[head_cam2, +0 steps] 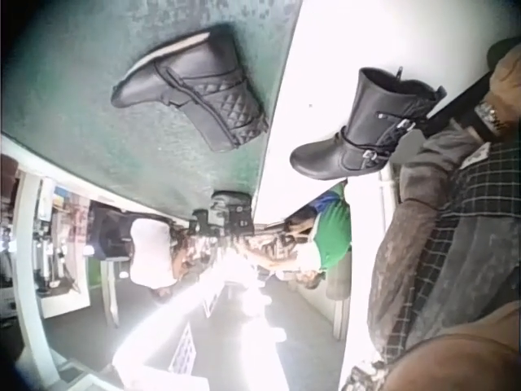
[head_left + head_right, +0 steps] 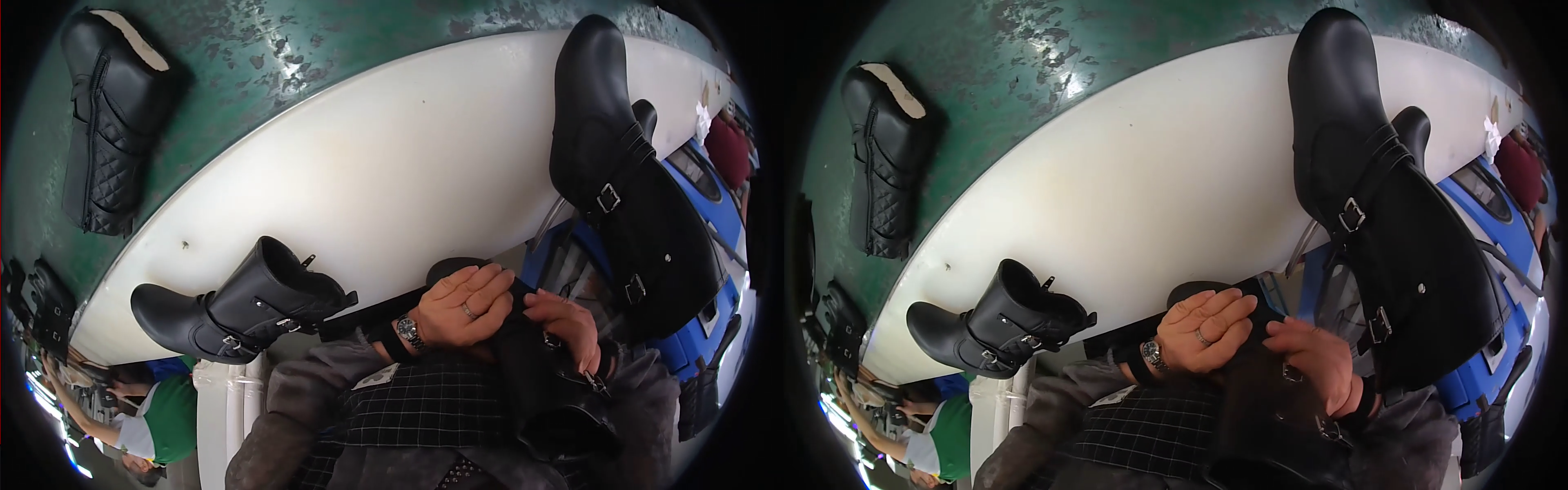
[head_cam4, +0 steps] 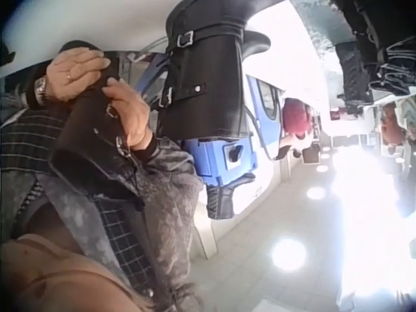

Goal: Inspecting and quality checking finished black boots on a conveyor belt and at a specialized machine.

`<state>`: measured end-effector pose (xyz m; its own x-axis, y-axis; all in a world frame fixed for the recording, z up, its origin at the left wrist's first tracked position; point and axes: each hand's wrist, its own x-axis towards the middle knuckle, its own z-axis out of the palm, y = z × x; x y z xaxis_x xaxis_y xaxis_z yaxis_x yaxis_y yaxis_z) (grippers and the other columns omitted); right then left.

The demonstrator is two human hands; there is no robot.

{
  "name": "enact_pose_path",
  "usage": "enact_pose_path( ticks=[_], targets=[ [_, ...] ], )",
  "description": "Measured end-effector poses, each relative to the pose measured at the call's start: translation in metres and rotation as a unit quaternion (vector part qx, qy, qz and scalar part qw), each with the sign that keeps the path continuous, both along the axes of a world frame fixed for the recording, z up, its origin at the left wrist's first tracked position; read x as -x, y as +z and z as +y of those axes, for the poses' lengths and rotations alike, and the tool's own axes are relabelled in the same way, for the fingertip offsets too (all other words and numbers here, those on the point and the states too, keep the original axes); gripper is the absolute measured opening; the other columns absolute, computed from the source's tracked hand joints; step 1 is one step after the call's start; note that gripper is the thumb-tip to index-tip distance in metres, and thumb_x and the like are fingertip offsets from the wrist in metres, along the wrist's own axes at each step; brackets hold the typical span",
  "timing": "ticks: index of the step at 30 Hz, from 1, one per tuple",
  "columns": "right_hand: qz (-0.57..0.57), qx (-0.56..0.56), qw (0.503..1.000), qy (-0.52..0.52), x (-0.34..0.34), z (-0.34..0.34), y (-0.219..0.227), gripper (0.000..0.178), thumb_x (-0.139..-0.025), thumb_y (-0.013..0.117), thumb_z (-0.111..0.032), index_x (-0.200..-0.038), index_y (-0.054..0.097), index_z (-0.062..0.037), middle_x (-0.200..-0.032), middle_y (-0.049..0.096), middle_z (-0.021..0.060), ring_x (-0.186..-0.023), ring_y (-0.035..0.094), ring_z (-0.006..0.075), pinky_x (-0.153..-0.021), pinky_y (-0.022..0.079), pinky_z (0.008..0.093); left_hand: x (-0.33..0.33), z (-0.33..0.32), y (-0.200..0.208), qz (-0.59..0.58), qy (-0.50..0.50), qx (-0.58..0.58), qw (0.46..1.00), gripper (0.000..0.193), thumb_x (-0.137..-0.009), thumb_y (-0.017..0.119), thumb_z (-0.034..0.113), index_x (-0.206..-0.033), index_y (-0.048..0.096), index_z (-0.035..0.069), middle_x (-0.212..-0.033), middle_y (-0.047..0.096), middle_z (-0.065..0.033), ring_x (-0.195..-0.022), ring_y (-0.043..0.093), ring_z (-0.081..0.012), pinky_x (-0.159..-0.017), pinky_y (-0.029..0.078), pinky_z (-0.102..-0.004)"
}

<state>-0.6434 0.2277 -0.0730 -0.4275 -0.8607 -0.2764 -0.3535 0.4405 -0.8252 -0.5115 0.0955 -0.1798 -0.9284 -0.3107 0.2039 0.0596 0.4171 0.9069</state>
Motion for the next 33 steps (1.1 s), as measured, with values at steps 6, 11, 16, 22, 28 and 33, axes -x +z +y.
enact_pose_path(
  ticks=[6,11,16,22,28,33],
  targets=[
    [-0.067,0.004,0.974,-0.214,-0.06,0.044,-0.017,0.025,-0.07,0.071,-0.008,-0.078,0.049,0.0005,-0.097,0.064,0.0216,-0.099,0.063,0.0363,-0.095,0.045,0.0464,0.001,-0.012,0.001,-0.002,-0.092,0.033,0.995,0.016,-0.081,0.057,0.022,-0.091,0.06,0.011,-0.108,0.066,-0.0071,-0.099,0.064,-0.02,-0.093,0.044,-0.0331],
    [-0.086,-0.028,0.932,-0.351,-0.084,0.034,-0.013,0.023,-0.069,0.072,-0.005,-0.078,0.052,0.0008,-0.097,0.064,0.0191,-0.1,0.063,0.0353,-0.096,0.044,0.0459,0.007,-0.019,-0.002,0.015,-0.17,0.023,0.985,0.021,-0.079,0.056,0.028,-0.091,0.061,0.012,-0.107,0.066,-0.0068,-0.098,0.064,-0.019,-0.091,0.046,-0.032],
    [-0.069,-0.038,0.963,-0.258,-0.066,0.033,-0.007,0.026,-0.069,0.074,-0.005,-0.082,0.052,0.0006,-0.096,0.064,0.017,-0.099,0.063,0.0339,-0.094,0.046,0.0461,0.005,-0.013,-0.007,0.03,-0.134,0.026,0.99,0.019,-0.075,0.059,0.022,-0.09,0.062,0.011,-0.107,0.066,-0.0063,-0.098,0.064,-0.019,-0.09,0.046,-0.032],
    [0.035,-0.151,0.96,-0.234,-0.043,-0.025,0.018,0.019,-0.072,0.069,-0.001,-0.081,0.053,0.0023,-0.094,0.063,0.0163,-0.094,0.064,0.0319,-0.089,0.05,0.0435,0.003,-0.013,-0.001,0.0,-0.057,-0.023,0.998,0.018,-0.073,0.061,0.017,-0.09,0.063,0.011,-0.105,0.067,-0.0068,-0.098,0.065,-0.02,-0.09,0.046,-0.0324],
    [0.016,-0.092,0.958,-0.272,-0.04,-0.017,0.011,0.02,-0.075,0.069,-0.002,-0.085,0.052,0.003,-0.094,0.063,0.0162,-0.093,0.065,0.03,-0.09,0.05,0.0429,0.012,-0.013,0.003,-0.005,-0.07,-0.006,0.998,0.015,-0.075,0.061,0.016,-0.088,0.063,0.01,-0.104,0.068,-0.0069,-0.098,0.065,-0.0206,-0.09,0.046,-0.0329],
    [-0.067,-0.08,0.957,-0.271,-0.049,0.012,0.0,0.031,-0.071,0.075,0.0,-0.085,0.048,-0.0006,-0.094,0.062,0.0177,-0.098,0.062,0.0298,-0.095,0.045,0.0446,0.019,-0.015,0.001,-0.017,-0.151,0.012,0.988,0.01,-0.076,0.063,0.013,-0.086,0.063,0.012,-0.104,0.068,-0.0064,-0.099,0.065,-0.0203,-0.092,0.045,-0.0329]
  ],
)
